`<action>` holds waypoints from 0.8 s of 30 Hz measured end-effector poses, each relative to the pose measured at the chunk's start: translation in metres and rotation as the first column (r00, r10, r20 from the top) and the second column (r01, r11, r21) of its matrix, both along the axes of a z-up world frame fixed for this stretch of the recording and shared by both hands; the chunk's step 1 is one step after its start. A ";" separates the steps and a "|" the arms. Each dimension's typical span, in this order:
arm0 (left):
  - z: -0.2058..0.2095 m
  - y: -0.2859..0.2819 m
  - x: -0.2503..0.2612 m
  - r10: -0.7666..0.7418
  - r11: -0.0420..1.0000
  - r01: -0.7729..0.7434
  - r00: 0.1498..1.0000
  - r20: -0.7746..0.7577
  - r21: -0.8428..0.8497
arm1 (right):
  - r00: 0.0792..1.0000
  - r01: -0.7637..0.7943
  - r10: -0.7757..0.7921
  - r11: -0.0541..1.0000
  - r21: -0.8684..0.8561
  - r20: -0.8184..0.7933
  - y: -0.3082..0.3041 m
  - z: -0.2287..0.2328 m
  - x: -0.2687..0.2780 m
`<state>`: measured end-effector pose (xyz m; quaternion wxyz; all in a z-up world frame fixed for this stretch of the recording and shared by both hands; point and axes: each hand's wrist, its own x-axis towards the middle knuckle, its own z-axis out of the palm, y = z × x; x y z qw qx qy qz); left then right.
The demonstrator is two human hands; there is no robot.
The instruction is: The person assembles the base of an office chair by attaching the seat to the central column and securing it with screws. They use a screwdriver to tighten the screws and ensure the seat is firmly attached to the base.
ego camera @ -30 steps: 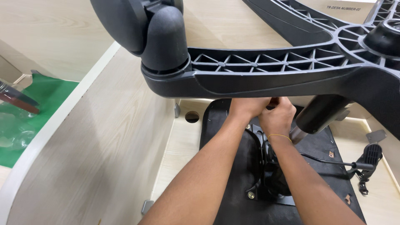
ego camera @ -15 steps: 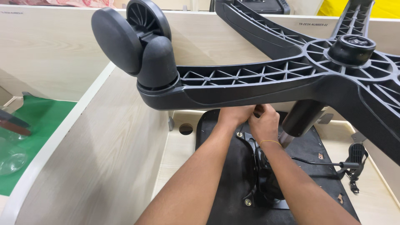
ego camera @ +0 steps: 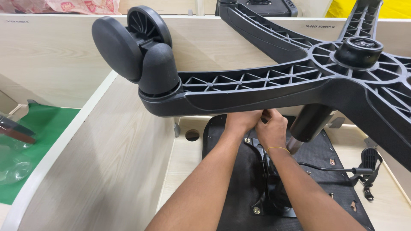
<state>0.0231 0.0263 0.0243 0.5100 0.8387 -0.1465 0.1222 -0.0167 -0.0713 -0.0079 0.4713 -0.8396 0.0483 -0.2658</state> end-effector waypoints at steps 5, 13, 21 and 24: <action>0.003 -0.001 -0.003 0.003 1.000 -0.006 0.994 -0.110 -0.026 | 0.999 0.021 -0.021 1.000 -0.002 -0.048 0.000 0.001 -0.001; 0.001 0.000 -0.001 0.015 1.000 -0.016 0.994 -0.112 -0.010 | 1.000 0.007 -0.007 1.000 -0.002 -0.017 0.000 -0.001 0.000; -0.005 -0.001 0.001 -0.003 0.995 -0.002 0.999 -0.047 -0.101 | 1.000 0.000 0.000 1.000 0.028 0.006 -0.001 -0.008 0.006; -0.005 0.000 0.001 0.035 0.998 -0.033 0.998 0.046 -0.055 | 1.000 0.010 -0.010 1.000 -0.024 0.022 -0.001 -0.008 0.008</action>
